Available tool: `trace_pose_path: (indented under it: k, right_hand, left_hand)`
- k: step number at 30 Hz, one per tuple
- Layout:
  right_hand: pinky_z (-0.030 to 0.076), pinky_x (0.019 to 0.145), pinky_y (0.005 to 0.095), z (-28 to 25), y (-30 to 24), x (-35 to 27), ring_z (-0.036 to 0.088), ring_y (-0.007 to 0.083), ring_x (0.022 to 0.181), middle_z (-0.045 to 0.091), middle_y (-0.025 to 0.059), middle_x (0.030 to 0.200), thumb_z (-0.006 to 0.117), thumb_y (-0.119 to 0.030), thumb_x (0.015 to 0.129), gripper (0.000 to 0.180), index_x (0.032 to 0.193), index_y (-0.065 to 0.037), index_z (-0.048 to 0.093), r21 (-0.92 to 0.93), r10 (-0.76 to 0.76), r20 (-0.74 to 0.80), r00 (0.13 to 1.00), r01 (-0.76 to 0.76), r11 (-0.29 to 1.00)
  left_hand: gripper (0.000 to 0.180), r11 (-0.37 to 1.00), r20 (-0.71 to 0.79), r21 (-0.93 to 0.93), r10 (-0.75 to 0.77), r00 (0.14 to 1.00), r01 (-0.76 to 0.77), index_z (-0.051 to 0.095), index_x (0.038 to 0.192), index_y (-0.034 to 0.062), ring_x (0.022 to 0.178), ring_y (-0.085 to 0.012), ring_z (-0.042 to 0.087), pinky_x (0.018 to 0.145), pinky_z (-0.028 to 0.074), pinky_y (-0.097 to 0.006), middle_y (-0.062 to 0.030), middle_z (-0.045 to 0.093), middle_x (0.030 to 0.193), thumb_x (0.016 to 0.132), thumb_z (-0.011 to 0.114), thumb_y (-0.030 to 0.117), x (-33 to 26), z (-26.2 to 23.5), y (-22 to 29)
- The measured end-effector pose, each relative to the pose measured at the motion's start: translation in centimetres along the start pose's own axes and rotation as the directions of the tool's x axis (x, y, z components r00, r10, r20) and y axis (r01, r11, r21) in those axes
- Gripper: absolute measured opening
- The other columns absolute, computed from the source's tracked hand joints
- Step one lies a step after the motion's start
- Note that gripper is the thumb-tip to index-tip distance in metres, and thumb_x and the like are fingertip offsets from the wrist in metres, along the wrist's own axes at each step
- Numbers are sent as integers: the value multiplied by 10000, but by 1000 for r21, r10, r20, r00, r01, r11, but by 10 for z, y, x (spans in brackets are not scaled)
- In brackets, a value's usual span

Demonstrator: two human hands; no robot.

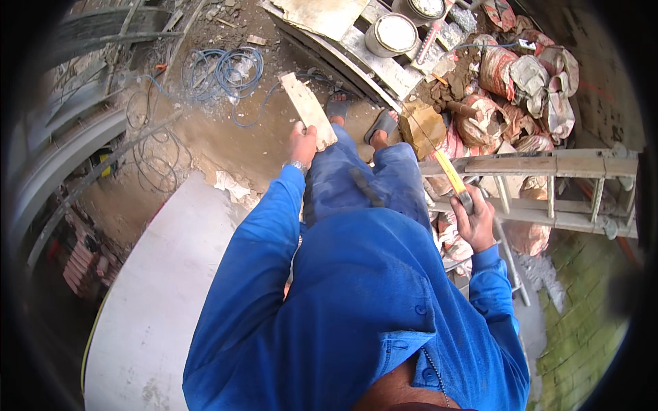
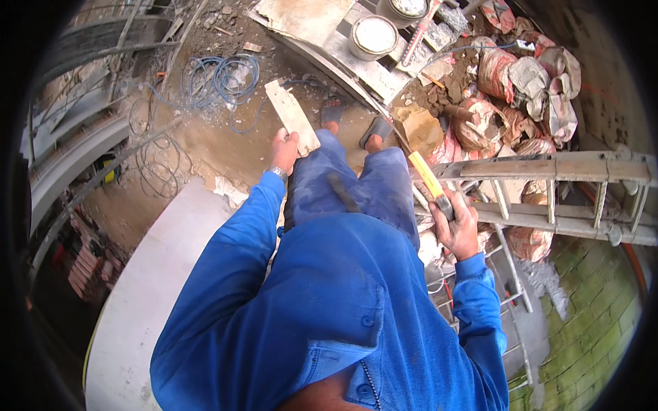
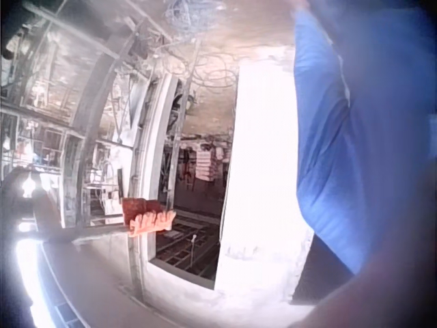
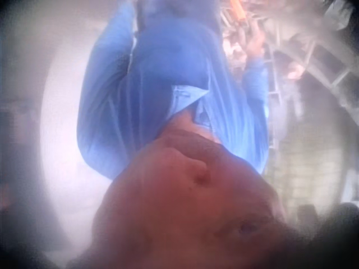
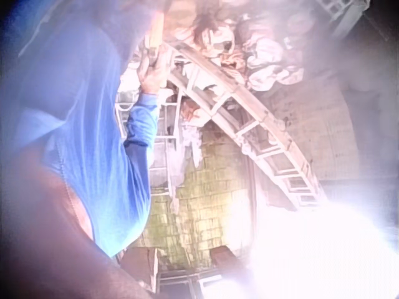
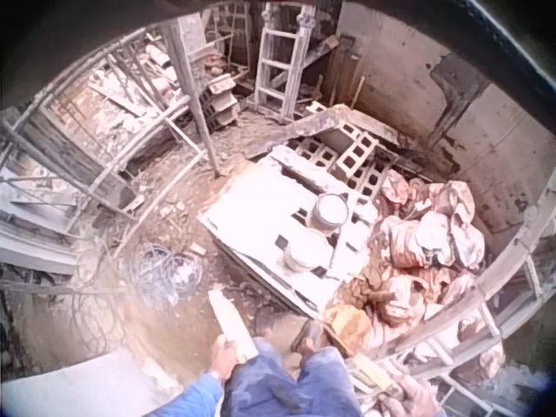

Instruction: The person picks up a small piece of wood and a hand saw. They then proceed to saw the piece of wood while standing on a construction site.

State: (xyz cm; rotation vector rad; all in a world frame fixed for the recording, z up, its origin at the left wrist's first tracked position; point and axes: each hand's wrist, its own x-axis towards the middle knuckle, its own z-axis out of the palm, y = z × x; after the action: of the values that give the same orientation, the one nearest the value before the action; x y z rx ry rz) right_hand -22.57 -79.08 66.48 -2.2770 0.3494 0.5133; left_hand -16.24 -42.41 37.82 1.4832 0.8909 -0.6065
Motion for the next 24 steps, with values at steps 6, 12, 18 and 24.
trace_pose_path:
  k: [6,12,18,24]
  right_hand:
    - [539,671,422,-9,55,27,708,395,753,689,206,789,717,-198,916,274,1108,-11,660,-164,36,94,995,-20,986]
    - [530,681,339,-51,88,5,686,237,706,672,153,830,760,-195,898,301,1112,-13,654,-4,-78,31,996,78,997]
    - [532,707,351,-53,136,10,705,252,765,703,155,892,756,-191,902,340,1171,-5,662,25,-163,45,986,162,986]
    - [529,703,342,-50,104,20,678,231,730,686,146,859,724,-240,938,358,1193,-2,644,-25,-39,162,986,43,999]
  left_hand:
    - [132,987,1,-142,78,997,-77,603,1032,10,780,-150,662,610,551,-315,-96,704,956,933,595,97,-5,51,-11]
    - [123,952,100,-307,34,994,-1,609,1075,51,755,-86,618,555,483,-264,-19,661,949,966,590,107,-24,133,24]
    - [182,915,108,-404,36,993,10,621,1143,49,812,-155,695,646,564,-285,-54,683,998,980,598,124,16,213,21]
    - [292,949,66,-294,-96,993,112,594,1116,-77,874,-261,733,696,650,-375,-170,693,1023,946,684,143,40,230,15]
